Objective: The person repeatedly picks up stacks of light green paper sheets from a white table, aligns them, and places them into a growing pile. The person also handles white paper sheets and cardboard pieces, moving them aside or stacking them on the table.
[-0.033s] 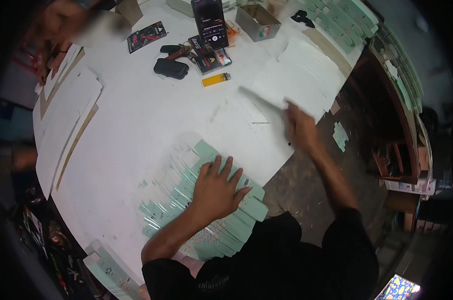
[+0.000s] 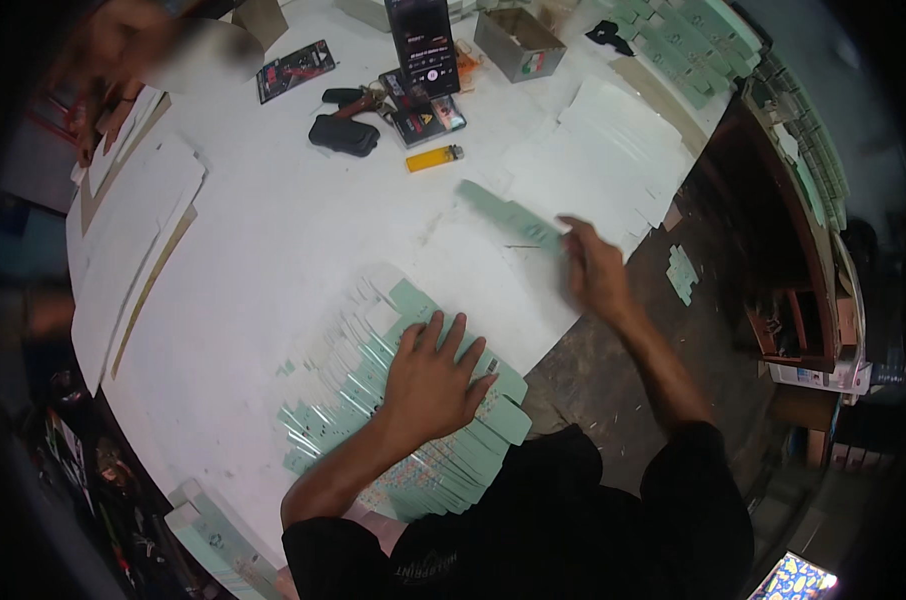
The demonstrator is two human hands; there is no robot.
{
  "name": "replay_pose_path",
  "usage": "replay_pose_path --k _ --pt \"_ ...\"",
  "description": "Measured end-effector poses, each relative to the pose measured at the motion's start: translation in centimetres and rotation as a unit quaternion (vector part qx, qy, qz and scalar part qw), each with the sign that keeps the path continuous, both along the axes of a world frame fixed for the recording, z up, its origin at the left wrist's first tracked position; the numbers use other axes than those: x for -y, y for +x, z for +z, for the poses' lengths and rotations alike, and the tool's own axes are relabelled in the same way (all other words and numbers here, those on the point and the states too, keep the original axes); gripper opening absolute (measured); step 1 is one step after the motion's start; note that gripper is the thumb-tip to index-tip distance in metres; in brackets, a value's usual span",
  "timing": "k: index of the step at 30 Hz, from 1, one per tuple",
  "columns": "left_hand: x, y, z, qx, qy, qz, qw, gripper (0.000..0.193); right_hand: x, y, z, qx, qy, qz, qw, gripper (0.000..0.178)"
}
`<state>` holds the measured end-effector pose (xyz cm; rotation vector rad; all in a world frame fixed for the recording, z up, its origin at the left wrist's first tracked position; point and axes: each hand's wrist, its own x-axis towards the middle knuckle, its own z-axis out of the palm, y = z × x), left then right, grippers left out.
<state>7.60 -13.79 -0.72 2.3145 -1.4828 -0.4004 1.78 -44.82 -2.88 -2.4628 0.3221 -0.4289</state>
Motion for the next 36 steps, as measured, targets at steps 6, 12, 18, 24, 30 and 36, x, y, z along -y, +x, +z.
replay_pose_path --k 6,12,18,24,30,36 --pt "0.0 0.8 -1.2 0.057 -0.006 -0.027 0.998 0.053 -5.6 0.7 0.3 -0.028 -0.17 0.105 0.979 0.051" --pt "0.9 0.6 0.8 0.137 0.016 -0.043 0.99 0.084 -9.7 0.0 1.9 -0.183 0.274 0.141 0.933 0.023" --pt "0.3 1.6 2.0 -0.01 0.013 -0.081 0.997 0.085 1.2 2.0 1.5 0.096 -0.344 -0.077 0.931 0.041" --pt "1.0 1.1 0.4 -0.027 0.037 -0.043 0.998 0.066 -1.8 -0.5 0.1 -0.033 0.014 0.085 0.996 0.045" --pt "0.8 0.7 0.7 0.018 -0.001 -0.017 1.0 0.061 -5.5 1.5 1.2 0.006 -0.174 0.106 0.979 0.036" --pt "1.1 0.7 0.8 0.083 0.031 -0.065 0.994 0.086 -9.8 0.0 2.0 -0.151 0.206 0.171 0.952 0.015"
